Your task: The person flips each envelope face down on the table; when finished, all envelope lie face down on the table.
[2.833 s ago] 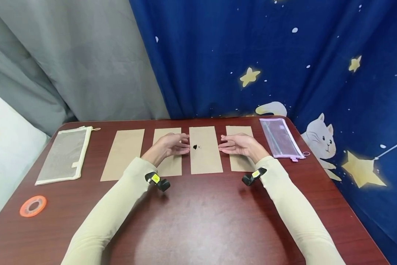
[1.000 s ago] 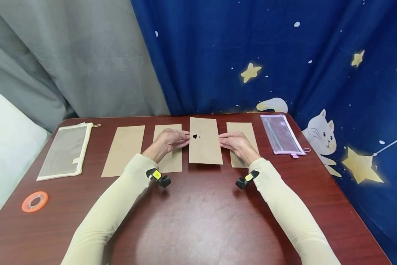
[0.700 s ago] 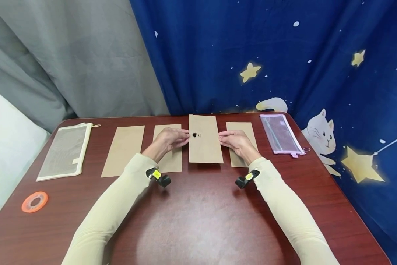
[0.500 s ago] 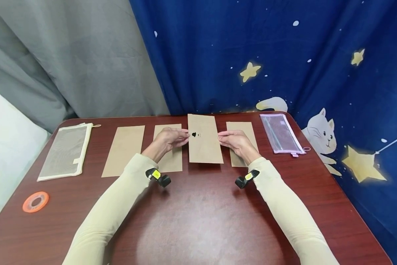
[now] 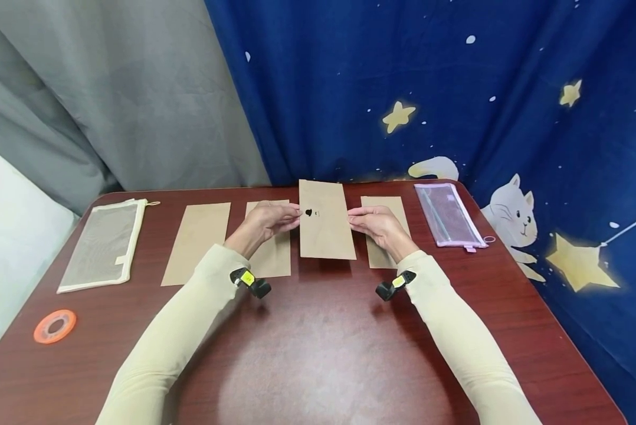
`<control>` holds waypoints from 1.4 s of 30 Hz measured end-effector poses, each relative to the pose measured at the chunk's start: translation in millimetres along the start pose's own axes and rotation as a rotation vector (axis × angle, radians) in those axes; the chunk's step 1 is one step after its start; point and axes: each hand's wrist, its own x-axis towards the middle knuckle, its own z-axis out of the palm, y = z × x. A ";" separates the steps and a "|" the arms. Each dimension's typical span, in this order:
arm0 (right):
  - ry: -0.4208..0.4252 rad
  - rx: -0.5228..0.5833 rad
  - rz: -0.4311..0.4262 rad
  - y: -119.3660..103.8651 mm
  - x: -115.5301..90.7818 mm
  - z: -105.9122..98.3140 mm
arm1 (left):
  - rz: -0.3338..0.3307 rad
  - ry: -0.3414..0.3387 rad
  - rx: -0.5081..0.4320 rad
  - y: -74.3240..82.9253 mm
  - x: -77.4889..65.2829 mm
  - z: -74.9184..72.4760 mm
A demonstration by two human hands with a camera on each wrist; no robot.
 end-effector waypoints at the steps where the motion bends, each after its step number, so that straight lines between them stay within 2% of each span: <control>1: 0.001 -0.001 0.005 0.1 -0.4 0.4 | -0.001 -0.002 0.001 0.8 -0.7 -0.2; 10: -0.001 -0.010 0.031 7.5 -1.1 2.7 | 0.005 -0.004 0.056 11.7 -6.1 1.6; 15: -0.015 -0.004 0.024 8.2 -1.9 4.5 | 0.019 -0.014 0.047 16.2 -9.5 2.2; 23: -0.016 0.001 0.018 13.2 -1.1 8.0 | 0.065 -0.015 0.090 21.2 -14.0 4.9; 27: -0.009 -0.018 0.009 15.6 -1.2 11.4 | 0.063 -0.012 0.126 25.9 -16.4 5.8; 35: -0.018 -0.041 0.005 13.6 -3.2 16.7 | 0.054 -0.012 0.137 34.9 -20.3 9.1; 42: -0.002 -0.090 -0.018 9.1 -3.2 17.6 | 0.075 -0.016 0.179 40.7 -23.2 13.4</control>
